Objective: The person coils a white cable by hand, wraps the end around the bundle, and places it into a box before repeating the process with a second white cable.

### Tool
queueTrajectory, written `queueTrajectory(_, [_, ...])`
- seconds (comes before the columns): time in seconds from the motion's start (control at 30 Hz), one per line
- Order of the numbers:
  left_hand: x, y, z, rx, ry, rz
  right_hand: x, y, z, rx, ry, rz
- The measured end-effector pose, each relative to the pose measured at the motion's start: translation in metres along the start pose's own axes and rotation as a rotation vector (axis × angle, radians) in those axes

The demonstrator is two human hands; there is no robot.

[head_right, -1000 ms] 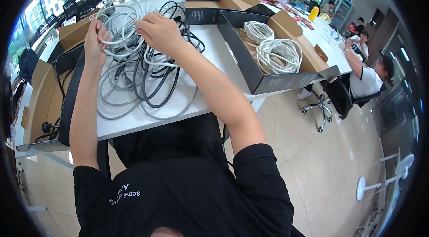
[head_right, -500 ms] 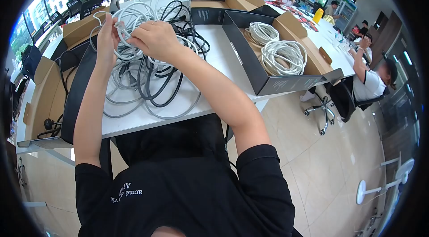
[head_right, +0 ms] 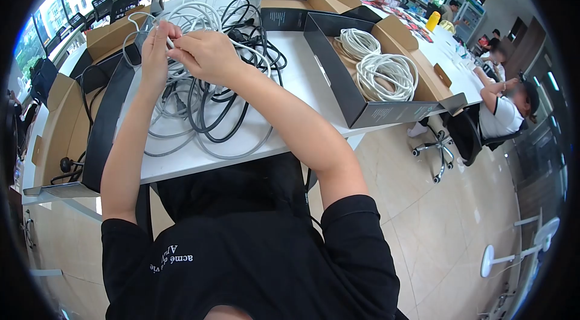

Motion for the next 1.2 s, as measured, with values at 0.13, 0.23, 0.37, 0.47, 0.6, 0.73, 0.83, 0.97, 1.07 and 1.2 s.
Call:
queueTrajectory(0.13, [0.001, -0.002, 0.002, 0.169, -0.096, 0.061, -0.005, -0.006, -0.007, 0.199, -0.213, 0.028])
queueTrajectory(0.23, [-0.004, -0.007, 0.003, 0.324, -0.146, 0.048, -0.004, -0.002, -0.008, 0.376, -0.288, -0.011])
queueTrajectory(0.37, [-0.006, -0.007, 0.007, 0.518, -0.172, -0.023, -0.006, 0.001, -0.01, 0.536, -0.358, 0.069])
queueTrajectory(0.47, [-0.006, -0.006, 0.013, 0.613, -0.217, -0.102, -0.011, -0.002, -0.015, 0.616, -0.419, 0.156])
queueTrajectory(0.6, [-0.006, -0.007, 0.02, 0.635, -0.297, -0.2, -0.009, -0.005, -0.015, 0.599, -0.463, 0.105])
queueTrajectory(0.73, [-0.008, -0.009, 0.013, 0.565, -0.349, -0.229, -0.006, -0.002, -0.016, 0.556, -0.461, 0.029])
queueTrajectory(0.83, [-0.007, -0.009, 0.011, 0.55, -0.348, -0.153, -0.006, -0.001, -0.017, 0.549, -0.461, -0.011])
queueTrajectory(0.97, [-0.009, -0.011, 0.006, 0.527, -0.33, -0.107, -0.004, 0.001, -0.012, 0.617, -0.454, 0.037])
queueTrajectory(1.07, [-0.011, -0.015, 0.004, 0.559, -0.323, -0.09, -0.005, 0.001, -0.01, 0.675, -0.428, 0.049])
queueTrajectory(1.2, [-0.013, -0.019, 0.002, 0.603, -0.329, -0.087, -0.002, 0.001, -0.007, 0.704, -0.415, -0.03])
Point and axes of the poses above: each hand's wrist, its own x-axis away from the middle knuckle, its own y-axis out of the palm, z = x × y, the point moved 4 cm from there along -x, towards the middle knuckle, and after that the axes turned 14 degrees about -y, right-handed, at the moved point
